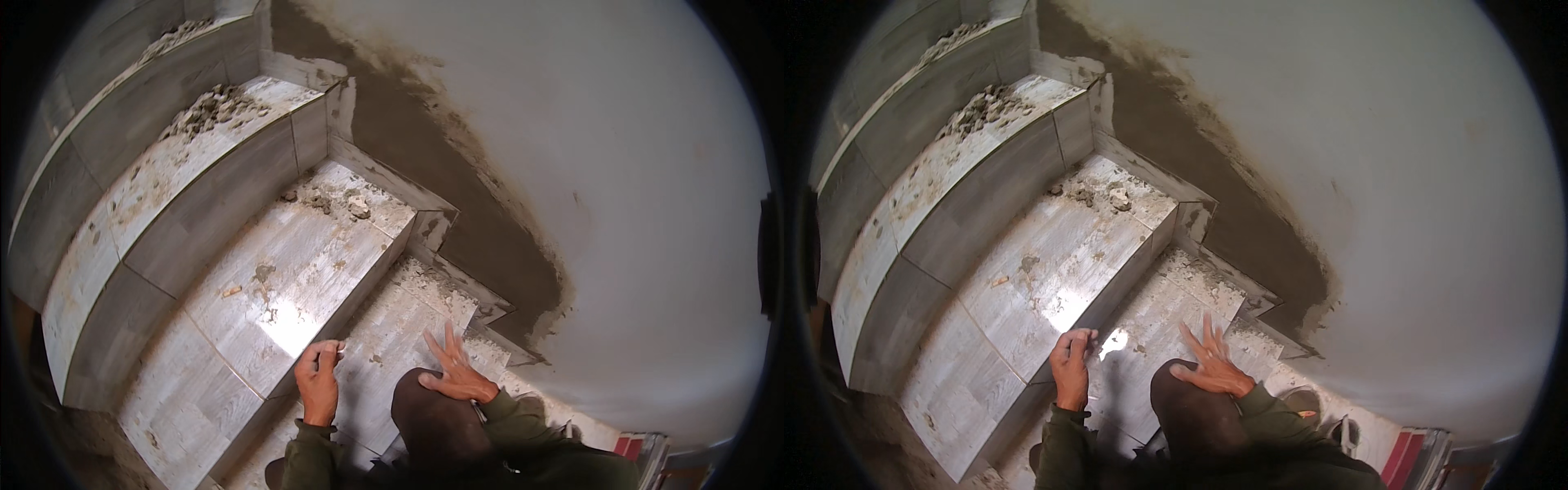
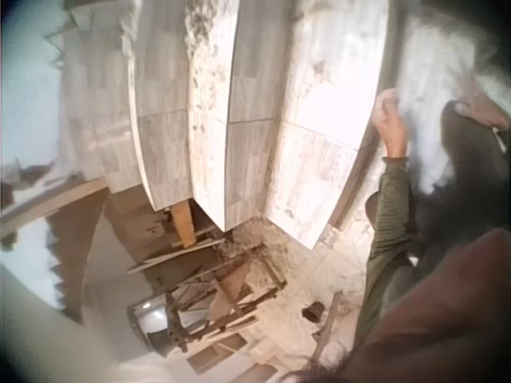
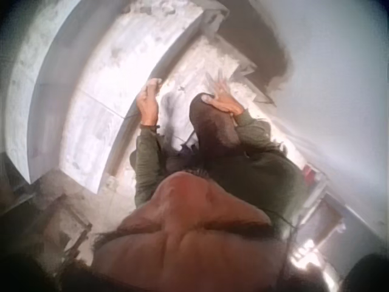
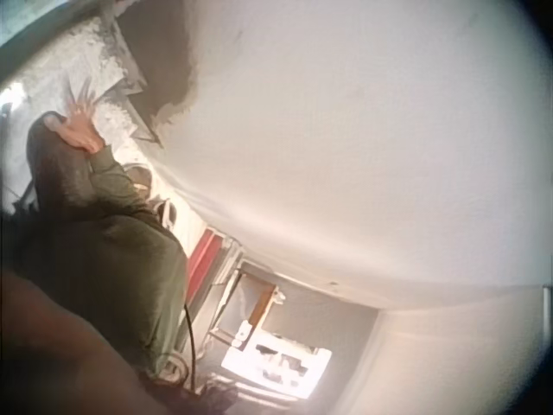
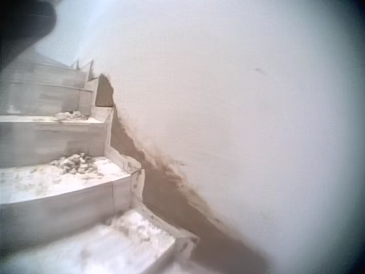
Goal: The person applies grout to the gaps between tiles on a set of stairs. The person uses a small spatula or tool to press material into the crevices and then smooths it along the edges of the tiles.
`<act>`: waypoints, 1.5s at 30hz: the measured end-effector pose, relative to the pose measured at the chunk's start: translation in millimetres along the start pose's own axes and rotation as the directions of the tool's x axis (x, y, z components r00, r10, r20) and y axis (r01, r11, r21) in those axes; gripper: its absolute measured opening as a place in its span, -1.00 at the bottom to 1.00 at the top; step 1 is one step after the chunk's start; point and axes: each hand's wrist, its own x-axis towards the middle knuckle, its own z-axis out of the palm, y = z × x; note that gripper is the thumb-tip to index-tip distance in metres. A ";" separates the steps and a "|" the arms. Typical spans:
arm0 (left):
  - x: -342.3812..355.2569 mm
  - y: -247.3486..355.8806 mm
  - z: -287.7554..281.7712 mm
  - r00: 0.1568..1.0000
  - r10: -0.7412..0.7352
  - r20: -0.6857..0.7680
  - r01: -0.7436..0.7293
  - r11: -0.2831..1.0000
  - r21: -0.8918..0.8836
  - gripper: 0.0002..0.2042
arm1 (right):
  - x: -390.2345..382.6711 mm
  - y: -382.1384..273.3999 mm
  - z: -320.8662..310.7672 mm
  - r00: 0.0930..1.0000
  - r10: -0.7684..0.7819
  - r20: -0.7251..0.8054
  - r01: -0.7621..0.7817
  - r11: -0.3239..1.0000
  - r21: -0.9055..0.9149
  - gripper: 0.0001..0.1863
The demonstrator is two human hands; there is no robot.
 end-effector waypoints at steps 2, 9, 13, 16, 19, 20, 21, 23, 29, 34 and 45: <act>-2.7 -9.1 -2.3 1.000 -0.015 -0.012 0.015 1.000 -0.016 -0.80 | -15.3 20.4 7.2 0.996 -0.050 0.067 0.025 0.941 0.337 0.08; -16.8 -25.4 -6.9 1.000 0.005 0.016 -0.004 0.999 -0.033 -0.83 | -17.9 -6.1 -11.5 0.992 0.082 0.099 -0.029 0.894 -0.447 0.00; -23.5 -20.9 -18.6 0.999 0.002 -0.036 -0.004 0.999 -0.048 -0.83 | -19.8 -27.2 -63.4 0.953 -0.294 0.068 0.111 0.550 0.827 0.06; -27.9 -21.8 -22.4 0.999 0.032 -0.018 -0.033 0.999 -0.030 -0.83 | -3.8 -7.5 -53.7 0.987 -0.129 -0.099 0.081 0.919 -0.385 -0.01; -26.2 -9.5 -19.5 0.999 0.037 0.005 -0.037 0.998 0.057 -0.82 | 7.3 -16.8 -60.1 0.924 -0.294 -0.245 0.340 0.924 0.173 -0.18; -24.0 -6.0 -15.9 0.999 0.041 0.023 -0.043 0.995 0.085 -0.81 | 4.2 -21.3 -47.8 0.841 -0.323 -0.435 0.309 0.945 -0.104 -0.25; -22.2 -4.4 -12.8 0.999 0.041 0.030 -0.042 0.998 0.046 -0.82 | 10.6 -31.5 -36.6 0.897 -0.214 -0.387 0.384 0.813 0.438 -0.43; -19.4 9.8 -0.6 0.998 0.062 0.030 -0.063 0.997 0.045 -0.81 | 13.4 -59.7 -25.9 0.891 -0.268 -0.365 0.420 0.790 0.445 -0.48; -15.5 41.9 21.1 0.991 0.076 0.113 -0.066 0.994 -0.091 -0.78 | 22.3 -102.8 1.4 0.879 -0.342 -0.332 0.474 0.559 0.681 -0.65; -15.5 51.3 15.3 0.984 0.072 0.165 -0.060 0.995 -0.077 -0.82 | 25.4 -119.2 5.8 0.888 -0.318 -0.332 0.449 0.445 0.775 -0.75; -13.9 64.0 23.1 0.974 0.140 0.180 -0.142 0.990 -0.007 -0.87 | 26.0 -118.9 4.2 0.927 -0.227 -0.297 0.361 0.335 0.870 -0.79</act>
